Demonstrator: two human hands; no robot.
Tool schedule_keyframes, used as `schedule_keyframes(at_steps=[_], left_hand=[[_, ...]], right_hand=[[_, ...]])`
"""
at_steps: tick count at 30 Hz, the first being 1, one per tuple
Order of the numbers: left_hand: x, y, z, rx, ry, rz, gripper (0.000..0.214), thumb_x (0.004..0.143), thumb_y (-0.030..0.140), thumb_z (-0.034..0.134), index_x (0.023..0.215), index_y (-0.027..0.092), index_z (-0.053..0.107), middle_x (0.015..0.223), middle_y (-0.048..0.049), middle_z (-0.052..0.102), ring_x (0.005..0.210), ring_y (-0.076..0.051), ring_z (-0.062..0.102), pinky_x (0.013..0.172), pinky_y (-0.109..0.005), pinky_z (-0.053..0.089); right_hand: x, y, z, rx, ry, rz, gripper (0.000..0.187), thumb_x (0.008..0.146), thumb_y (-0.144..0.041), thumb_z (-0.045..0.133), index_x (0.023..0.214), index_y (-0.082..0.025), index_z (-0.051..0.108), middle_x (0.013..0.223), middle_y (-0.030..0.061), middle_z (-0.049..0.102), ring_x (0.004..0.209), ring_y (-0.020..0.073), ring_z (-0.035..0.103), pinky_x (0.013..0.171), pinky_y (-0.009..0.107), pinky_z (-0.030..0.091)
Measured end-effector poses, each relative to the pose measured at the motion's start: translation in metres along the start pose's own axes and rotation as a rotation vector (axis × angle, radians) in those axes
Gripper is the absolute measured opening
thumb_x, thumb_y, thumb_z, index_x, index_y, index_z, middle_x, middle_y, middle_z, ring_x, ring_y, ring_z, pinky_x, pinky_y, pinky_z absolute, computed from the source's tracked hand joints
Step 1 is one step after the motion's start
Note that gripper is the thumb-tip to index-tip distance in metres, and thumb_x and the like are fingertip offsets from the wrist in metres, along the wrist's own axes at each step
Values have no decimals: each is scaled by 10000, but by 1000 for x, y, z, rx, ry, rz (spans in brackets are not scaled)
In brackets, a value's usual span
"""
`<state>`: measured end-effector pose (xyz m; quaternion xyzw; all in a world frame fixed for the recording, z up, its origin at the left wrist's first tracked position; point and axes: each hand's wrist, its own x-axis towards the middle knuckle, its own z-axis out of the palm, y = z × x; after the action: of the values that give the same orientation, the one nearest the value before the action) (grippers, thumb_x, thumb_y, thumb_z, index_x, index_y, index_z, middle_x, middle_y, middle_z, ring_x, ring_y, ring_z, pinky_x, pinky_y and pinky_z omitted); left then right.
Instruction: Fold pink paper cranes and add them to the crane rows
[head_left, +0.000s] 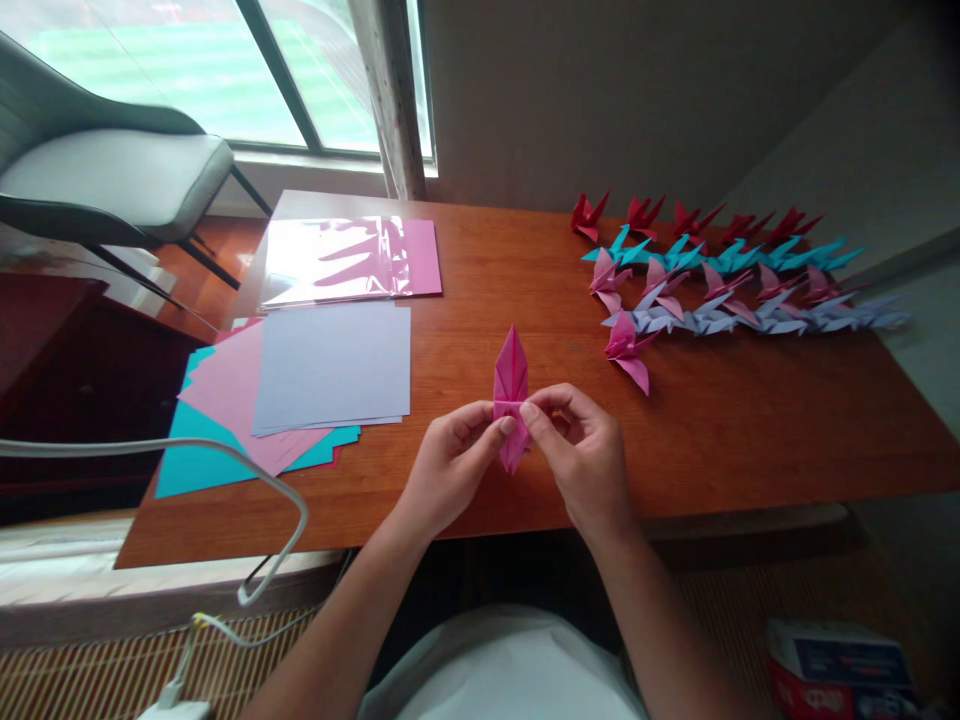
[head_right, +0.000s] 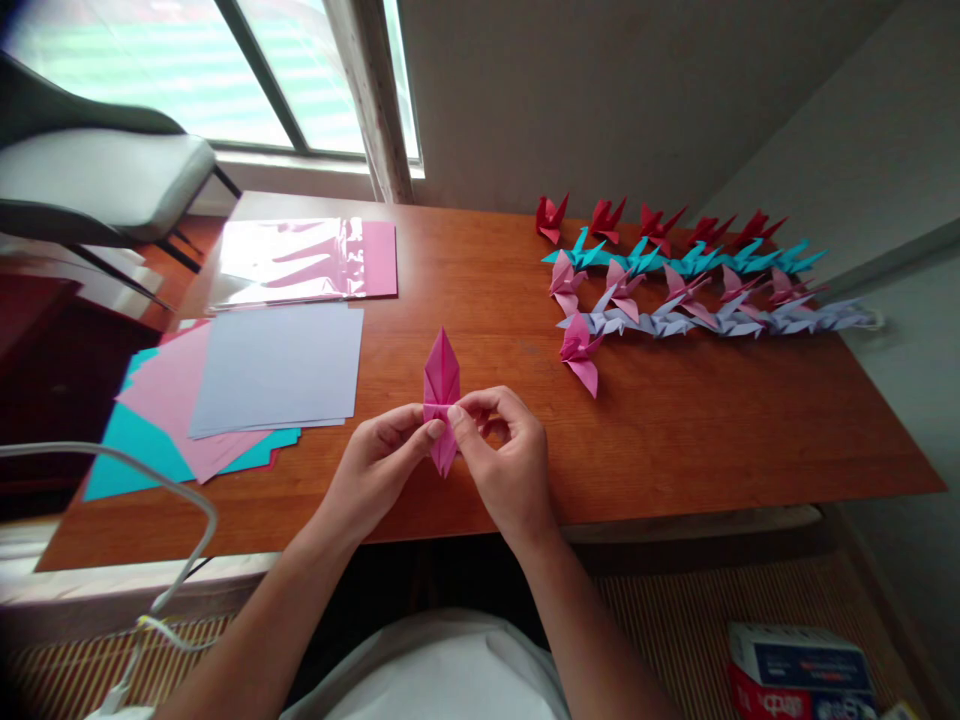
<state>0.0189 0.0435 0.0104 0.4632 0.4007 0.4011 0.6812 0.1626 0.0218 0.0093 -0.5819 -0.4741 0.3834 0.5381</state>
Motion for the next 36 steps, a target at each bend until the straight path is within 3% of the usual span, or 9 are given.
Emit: schedule_keyframes(at_steps=[7, 10, 20, 25, 36], left_hand=[[2, 0, 0, -21, 17, 15, 295, 862, 418, 739, 947, 136, 757, 832, -48, 749, 777, -162, 663, 723, -233, 520], [2, 1, 0, -24, 27, 21, 271, 830, 388, 778, 929, 137, 753, 815, -40, 745, 752, -151, 654, 689, -216, 511], [-1, -2, 2, -23, -21, 52, 269, 887, 397, 714, 954, 136, 713, 864, -41, 715, 783, -149, 631, 706, -221, 498], [0, 2, 1, 13, 65, 94, 255, 905, 383, 692, 877, 130, 708, 770, -2, 651, 698, -105, 550, 641, -185, 443], [0, 0, 1, 0, 86, 89, 237, 867, 330, 736, 756, 131, 670, 675, 29, 598, 618, -77, 507, 577, -161, 410]], right_hand=[[0, 2, 2, 8, 30, 40, 188, 878, -383, 703, 923, -203, 669, 843, 27, 677, 738, 158, 631, 633, 266, 535], [0, 3, 2, -3, -20, 57, 208, 900, -405, 676, 943, -202, 686, 887, 42, 697, 793, 175, 651, 667, 279, 543], [3, -8, -5, -78, -72, -75, 134, 920, -277, 638, 830, -196, 694, 811, 12, 646, 747, 151, 588, 661, 277, 465], [2, -11, -10, -92, -136, -79, 127, 924, -262, 637, 827, -201, 692, 796, 7, 635, 747, 155, 575, 683, 290, 453], [0, -7, -11, -97, -133, 13, 156, 930, -326, 642, 840, -208, 695, 817, 23, 662, 762, 174, 607, 693, 303, 481]])
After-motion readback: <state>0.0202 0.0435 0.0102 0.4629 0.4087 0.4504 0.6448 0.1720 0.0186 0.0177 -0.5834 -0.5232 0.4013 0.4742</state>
